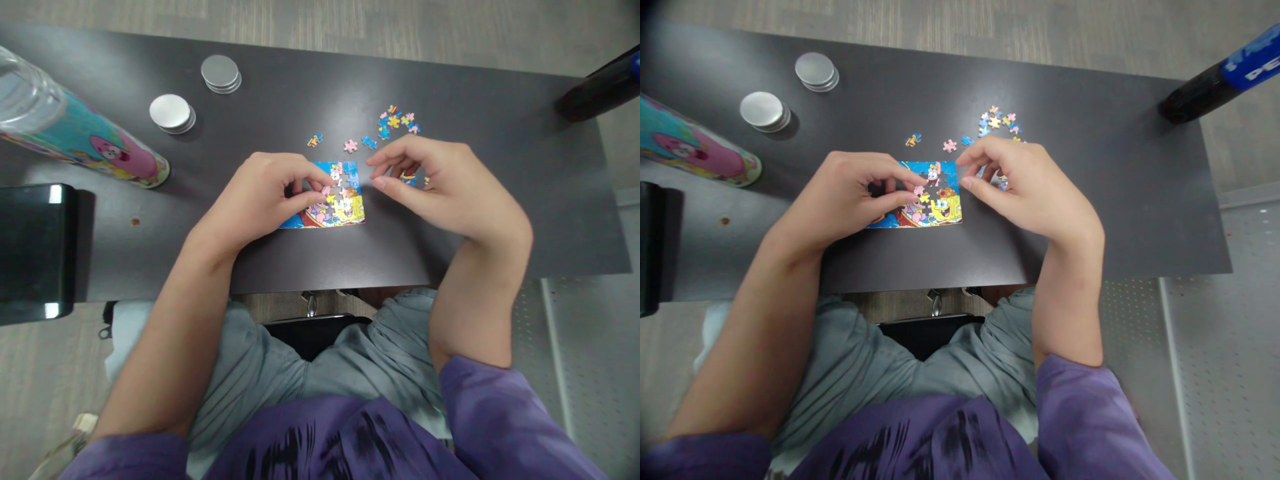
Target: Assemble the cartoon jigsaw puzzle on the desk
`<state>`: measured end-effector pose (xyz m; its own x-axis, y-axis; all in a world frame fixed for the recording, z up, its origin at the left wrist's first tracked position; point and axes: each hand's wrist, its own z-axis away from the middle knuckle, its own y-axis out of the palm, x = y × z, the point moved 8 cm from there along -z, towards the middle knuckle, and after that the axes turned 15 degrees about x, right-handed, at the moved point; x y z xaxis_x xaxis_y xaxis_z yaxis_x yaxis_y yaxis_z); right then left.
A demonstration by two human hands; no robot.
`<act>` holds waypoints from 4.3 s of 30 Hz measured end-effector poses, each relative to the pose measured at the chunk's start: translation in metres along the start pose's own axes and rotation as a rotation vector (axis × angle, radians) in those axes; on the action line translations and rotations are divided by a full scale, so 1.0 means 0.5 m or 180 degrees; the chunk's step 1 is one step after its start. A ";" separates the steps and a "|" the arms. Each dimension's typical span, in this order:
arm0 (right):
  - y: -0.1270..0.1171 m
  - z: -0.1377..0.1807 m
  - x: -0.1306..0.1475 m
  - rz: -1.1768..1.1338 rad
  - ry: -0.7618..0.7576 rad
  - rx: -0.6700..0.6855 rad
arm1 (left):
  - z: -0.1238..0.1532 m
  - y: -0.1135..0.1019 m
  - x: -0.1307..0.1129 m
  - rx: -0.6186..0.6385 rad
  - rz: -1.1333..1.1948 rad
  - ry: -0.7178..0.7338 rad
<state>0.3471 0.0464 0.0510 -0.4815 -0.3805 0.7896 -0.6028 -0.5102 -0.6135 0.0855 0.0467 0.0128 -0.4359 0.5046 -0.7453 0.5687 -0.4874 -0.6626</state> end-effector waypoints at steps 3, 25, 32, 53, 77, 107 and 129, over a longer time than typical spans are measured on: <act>-0.006 0.000 -0.007 -0.0050 0.0020 0.0050 | 0.000 0.003 -0.007 0.0025 -0.0124 0.0037; 0.018 -0.019 -0.042 -0.0413 0.0230 0.0220 | -0.010 0.018 -0.011 -0.0065 0.0110 -0.0133; 0.018 -0.019 -0.048 -0.0302 0.0256 0.0214 | -0.010 0.017 -0.011 0.0013 0.0188 -0.0152; 0.032 -0.025 -0.016 0.0570 0.0124 0.0536 | -0.029 0.027 -0.033 0.0247 -0.0360 -0.0322; 0.052 -0.029 -0.026 0.0675 -0.0107 0.0574 | -0.037 0.032 -0.042 0.0228 -0.0625 -0.0393; 0.061 -0.027 0.017 0.0778 -0.0328 0.0753 | -0.002 0.013 -0.043 0.0074 -0.0829 -0.0467; 0.070 -0.035 0.025 0.0721 -0.0001 0.0906 | 0.003 0.021 -0.042 0.0156 -0.0677 -0.0420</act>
<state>0.3087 0.0373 0.0393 -0.5823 -0.5088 0.6341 -0.2796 -0.6071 -0.7438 0.0997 0.0298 0.0212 -0.6312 0.5038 -0.5898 0.4213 -0.4158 -0.8060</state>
